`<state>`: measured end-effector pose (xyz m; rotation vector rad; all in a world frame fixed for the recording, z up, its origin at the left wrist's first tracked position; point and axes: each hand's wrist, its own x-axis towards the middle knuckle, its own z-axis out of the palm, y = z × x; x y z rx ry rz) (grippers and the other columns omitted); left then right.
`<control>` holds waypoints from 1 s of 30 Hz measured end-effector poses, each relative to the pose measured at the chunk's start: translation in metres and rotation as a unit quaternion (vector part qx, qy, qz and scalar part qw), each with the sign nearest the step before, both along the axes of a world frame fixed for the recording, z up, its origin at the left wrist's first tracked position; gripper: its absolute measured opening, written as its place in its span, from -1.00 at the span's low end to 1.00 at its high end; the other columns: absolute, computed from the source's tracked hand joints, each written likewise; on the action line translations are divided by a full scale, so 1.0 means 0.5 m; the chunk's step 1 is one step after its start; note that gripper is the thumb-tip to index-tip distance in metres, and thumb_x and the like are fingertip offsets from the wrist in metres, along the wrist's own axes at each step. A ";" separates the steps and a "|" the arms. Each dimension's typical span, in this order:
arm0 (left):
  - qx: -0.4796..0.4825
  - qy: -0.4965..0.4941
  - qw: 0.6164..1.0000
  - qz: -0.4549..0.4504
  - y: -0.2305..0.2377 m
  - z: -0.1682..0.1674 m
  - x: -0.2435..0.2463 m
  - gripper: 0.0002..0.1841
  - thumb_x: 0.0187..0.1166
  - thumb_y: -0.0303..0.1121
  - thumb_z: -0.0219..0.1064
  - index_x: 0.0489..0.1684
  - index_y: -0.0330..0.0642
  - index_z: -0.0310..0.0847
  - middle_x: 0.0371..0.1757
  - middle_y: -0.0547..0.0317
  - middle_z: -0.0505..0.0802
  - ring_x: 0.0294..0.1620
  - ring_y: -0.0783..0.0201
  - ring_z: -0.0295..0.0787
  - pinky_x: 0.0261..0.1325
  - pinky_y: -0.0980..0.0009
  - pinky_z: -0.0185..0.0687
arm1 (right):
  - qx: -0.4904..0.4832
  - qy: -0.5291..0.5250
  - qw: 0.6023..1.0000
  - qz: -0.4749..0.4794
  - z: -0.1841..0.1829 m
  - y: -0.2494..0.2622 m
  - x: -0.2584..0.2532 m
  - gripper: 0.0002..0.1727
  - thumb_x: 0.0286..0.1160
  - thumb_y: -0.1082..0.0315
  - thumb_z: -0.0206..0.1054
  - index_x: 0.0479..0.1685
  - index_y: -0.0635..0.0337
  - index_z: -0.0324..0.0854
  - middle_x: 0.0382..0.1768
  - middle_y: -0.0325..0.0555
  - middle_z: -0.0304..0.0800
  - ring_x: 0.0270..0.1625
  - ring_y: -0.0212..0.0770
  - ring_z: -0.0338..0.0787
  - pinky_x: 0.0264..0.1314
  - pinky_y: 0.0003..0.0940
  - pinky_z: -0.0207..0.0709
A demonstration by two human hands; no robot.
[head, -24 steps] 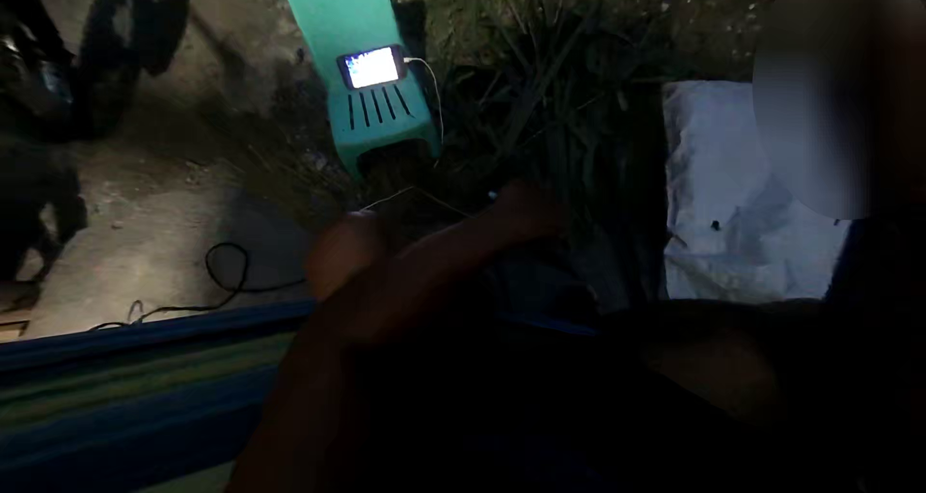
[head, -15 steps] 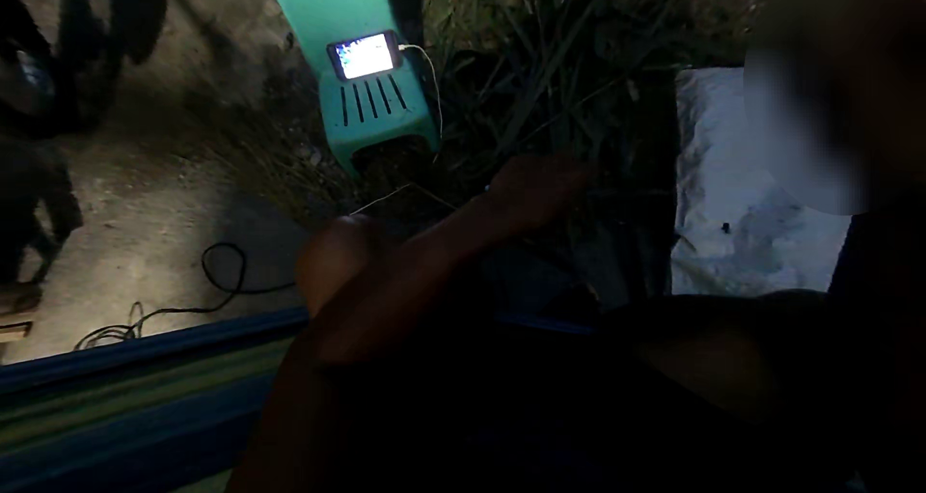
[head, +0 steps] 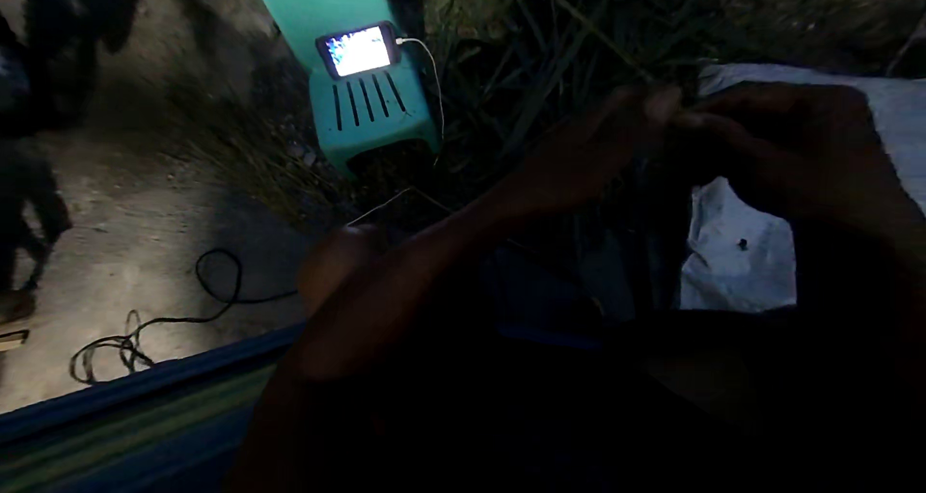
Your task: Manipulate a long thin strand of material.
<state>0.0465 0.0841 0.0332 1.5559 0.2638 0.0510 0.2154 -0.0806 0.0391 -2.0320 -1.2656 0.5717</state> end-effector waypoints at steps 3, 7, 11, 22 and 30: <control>-0.166 -0.028 0.986 0.010 0.012 -0.018 0.005 -0.47 0.91 -0.17 -0.23 0.75 -0.22 0.20 -0.39 0.27 0.60 -0.56 0.48 0.47 -0.52 0.62 0.44 | -0.011 0.028 0.999 0.013 -0.009 0.023 -0.021 -0.76 0.74 0.20 0.23 -0.01 0.13 0.73 -0.43 -0.40 0.65 -0.51 -0.67 0.52 -0.44 -0.69 0.47; -0.228 -0.066 0.971 -0.004 0.025 -0.036 -0.003 -0.41 0.90 -0.08 -0.36 0.78 -0.17 0.14 -0.38 0.25 0.66 -0.50 0.42 0.57 -0.49 0.58 0.52 | 0.013 0.059 0.998 0.035 -0.023 0.034 -0.023 -0.80 0.72 0.20 0.25 -0.02 0.08 0.73 -0.43 -0.47 0.67 -0.50 -0.71 0.54 -0.44 -0.75 0.48; -0.184 -0.031 0.982 0.031 0.023 -0.013 -0.011 -0.57 0.87 -0.36 -0.02 0.65 -0.25 0.34 -0.22 0.22 0.67 -0.49 0.53 0.50 -0.47 0.67 0.45 | 0.036 0.093 0.995 0.027 -0.024 0.038 -0.032 -0.85 0.67 0.23 0.32 -0.07 0.06 0.75 -0.43 -0.55 0.68 -0.49 -0.77 0.56 -0.43 -0.82 0.49; -0.061 0.009 0.998 0.026 0.008 -0.020 -0.030 -0.73 0.74 -0.40 0.26 0.26 -0.37 0.59 -0.28 0.14 0.77 -0.52 0.48 0.60 -0.49 0.61 0.55 | 0.008 0.110 0.994 0.001 -0.023 0.023 -0.060 -0.92 0.61 0.32 0.37 -0.12 0.10 0.73 -0.45 -0.42 0.72 -0.52 -0.65 0.63 -0.47 -0.72 0.56; -0.044 -0.005 0.988 0.146 0.031 0.003 -0.044 -0.79 0.77 -0.36 0.23 0.14 -0.31 0.61 -0.34 0.22 0.76 -0.54 0.51 0.60 -0.50 0.61 0.56 | -0.008 -0.048 0.999 -0.006 0.007 0.009 -0.051 -0.83 0.61 0.30 0.38 -0.10 0.24 0.71 -0.29 -0.19 0.71 -0.36 -0.55 0.57 -0.26 -0.56 0.51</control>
